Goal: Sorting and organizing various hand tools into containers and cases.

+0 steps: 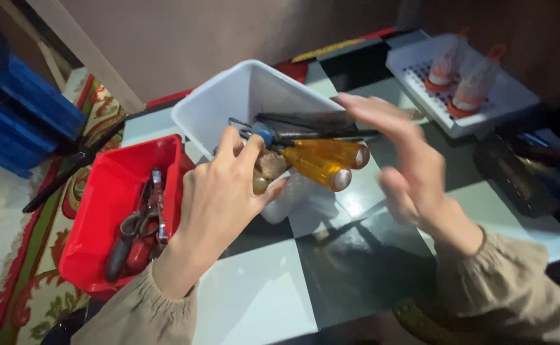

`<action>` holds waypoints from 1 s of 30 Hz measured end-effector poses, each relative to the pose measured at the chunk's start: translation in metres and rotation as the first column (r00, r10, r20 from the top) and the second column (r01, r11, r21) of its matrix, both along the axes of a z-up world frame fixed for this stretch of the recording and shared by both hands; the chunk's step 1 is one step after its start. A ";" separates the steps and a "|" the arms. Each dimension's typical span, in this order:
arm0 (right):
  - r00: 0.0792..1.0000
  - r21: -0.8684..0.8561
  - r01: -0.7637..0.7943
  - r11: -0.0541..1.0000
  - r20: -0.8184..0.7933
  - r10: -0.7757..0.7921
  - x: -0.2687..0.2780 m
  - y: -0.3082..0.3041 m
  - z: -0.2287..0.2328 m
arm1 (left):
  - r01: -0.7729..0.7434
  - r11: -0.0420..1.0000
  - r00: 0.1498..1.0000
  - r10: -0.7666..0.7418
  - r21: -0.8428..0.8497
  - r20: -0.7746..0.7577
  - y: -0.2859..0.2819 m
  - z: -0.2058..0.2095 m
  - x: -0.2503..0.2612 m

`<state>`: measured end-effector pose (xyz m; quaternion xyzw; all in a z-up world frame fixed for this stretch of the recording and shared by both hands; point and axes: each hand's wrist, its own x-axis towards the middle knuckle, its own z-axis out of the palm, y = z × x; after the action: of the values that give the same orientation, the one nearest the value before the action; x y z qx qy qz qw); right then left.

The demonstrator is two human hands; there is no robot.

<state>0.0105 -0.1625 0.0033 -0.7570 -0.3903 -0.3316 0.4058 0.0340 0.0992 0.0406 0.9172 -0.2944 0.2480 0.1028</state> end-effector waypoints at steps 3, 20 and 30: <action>0.963 0.096 0.104 0.990 0.239 -0.124 0.000 -0.018 -0.054 | -0.009 1.000 1.000 0.009 -0.006 0.001 0.006 -0.001 0.002; 0.985 -0.613 -0.154 0.775 -0.153 0.074 0.026 0.147 -0.078 | -0.047 0.986 0.997 0.057 -0.163 0.059 0.025 -0.008 0.040; 0.992 -0.647 0.100 0.756 0.123 -0.026 0.012 0.140 -0.133 | -0.117 0.980 0.993 0.119 -0.164 0.003 0.047 -0.008 0.047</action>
<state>0.0229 -0.0221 -0.1301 -0.8446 -0.4767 -0.2285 0.0848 0.0808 0.1460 0.0328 0.9199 -0.2190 0.2828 0.1608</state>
